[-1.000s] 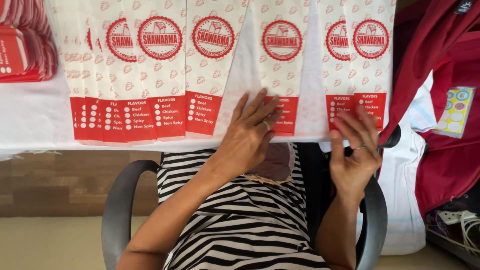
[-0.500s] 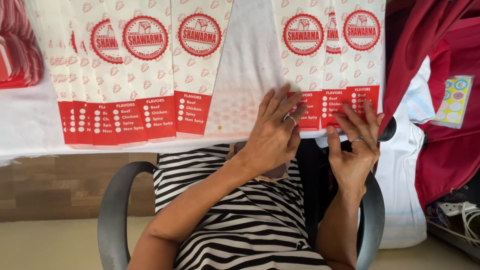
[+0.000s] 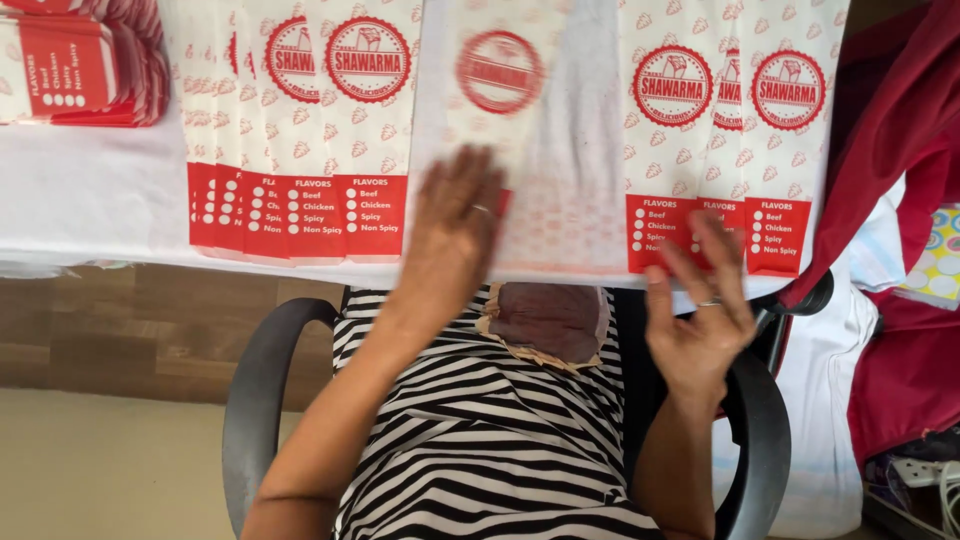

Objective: The person is preparing paper shawarma bags by laying them out, applying glue to the bottom flap, and folding them to seal the bottom.

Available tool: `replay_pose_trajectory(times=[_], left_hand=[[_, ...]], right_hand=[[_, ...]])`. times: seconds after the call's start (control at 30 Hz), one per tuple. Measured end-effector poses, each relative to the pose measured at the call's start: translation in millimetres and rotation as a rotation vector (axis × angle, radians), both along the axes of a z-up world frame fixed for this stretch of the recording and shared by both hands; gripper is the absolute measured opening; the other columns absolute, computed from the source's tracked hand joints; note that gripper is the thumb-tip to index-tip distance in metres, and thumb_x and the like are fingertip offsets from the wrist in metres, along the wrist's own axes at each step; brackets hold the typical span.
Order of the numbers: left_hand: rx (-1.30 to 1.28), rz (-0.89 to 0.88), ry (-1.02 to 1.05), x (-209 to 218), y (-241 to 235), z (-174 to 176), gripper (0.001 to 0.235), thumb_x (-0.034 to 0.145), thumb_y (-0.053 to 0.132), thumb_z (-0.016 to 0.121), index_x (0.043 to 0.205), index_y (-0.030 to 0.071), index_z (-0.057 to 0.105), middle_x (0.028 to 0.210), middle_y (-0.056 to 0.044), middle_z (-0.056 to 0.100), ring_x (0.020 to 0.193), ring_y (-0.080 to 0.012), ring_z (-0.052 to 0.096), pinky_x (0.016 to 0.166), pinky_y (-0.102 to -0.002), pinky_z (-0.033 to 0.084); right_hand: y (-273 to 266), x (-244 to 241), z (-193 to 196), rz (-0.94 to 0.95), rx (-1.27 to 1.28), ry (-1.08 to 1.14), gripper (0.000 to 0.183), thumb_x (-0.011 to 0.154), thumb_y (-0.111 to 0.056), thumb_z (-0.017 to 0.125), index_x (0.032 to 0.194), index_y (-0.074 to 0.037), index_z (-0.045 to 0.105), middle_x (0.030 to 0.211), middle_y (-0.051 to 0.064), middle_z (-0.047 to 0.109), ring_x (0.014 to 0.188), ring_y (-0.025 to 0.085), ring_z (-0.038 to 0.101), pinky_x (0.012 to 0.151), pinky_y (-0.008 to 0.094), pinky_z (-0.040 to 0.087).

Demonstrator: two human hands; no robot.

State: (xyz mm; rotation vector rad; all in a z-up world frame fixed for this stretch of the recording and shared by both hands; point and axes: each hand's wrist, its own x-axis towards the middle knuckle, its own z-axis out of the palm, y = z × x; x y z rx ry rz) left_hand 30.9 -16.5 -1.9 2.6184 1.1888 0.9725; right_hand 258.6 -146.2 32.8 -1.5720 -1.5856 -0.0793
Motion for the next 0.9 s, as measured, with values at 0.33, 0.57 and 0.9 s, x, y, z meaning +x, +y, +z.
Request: replay_pose_trajectory(times=[0.33,0.57,0.9], left_hand=[[-0.058,-0.168,-0.409,13,-18,2,0.022,0.095,0.012,0.069,0.112,-0.001,0.073,0.125,-0.019,0.066,0.121,-0.0395,0.064,0.106,-0.050,0.047],[-0.110,-0.314,-0.427,-8,-31,6,0.016,0.086,0.009,0.081,0.096,-0.001,0.075,0.112,-0.013,0.073,0.117,-0.0344,0.068,0.108,-0.051,0.047],[-0.141,-0.308,-0.500,-5,-32,14,0.005,0.089,0.002,0.078,0.087,-0.002,0.078,0.102,-0.012,0.076,0.110,-0.0345,0.071,0.102,-0.047,0.052]], right_hand=[[31,-57,1,0.351,-0.025,0.013,0.022,0.089,0.000,0.078,0.110,0.004,0.075,0.130,0.022,0.068,0.123,0.039,0.067,0.115,0.057,0.044],[35,-47,-10,0.425,-0.024,-0.057,0.016,0.089,-0.002,0.080,0.102,0.006,0.075,0.126,0.021,0.071,0.118,0.038,0.069,0.115,0.058,0.044],[35,-45,-6,0.409,-0.055,-0.037,0.006,0.090,0.002,0.078,0.095,0.005,0.077,0.122,0.020,0.073,0.114,0.037,0.071,0.115,0.059,0.043]])
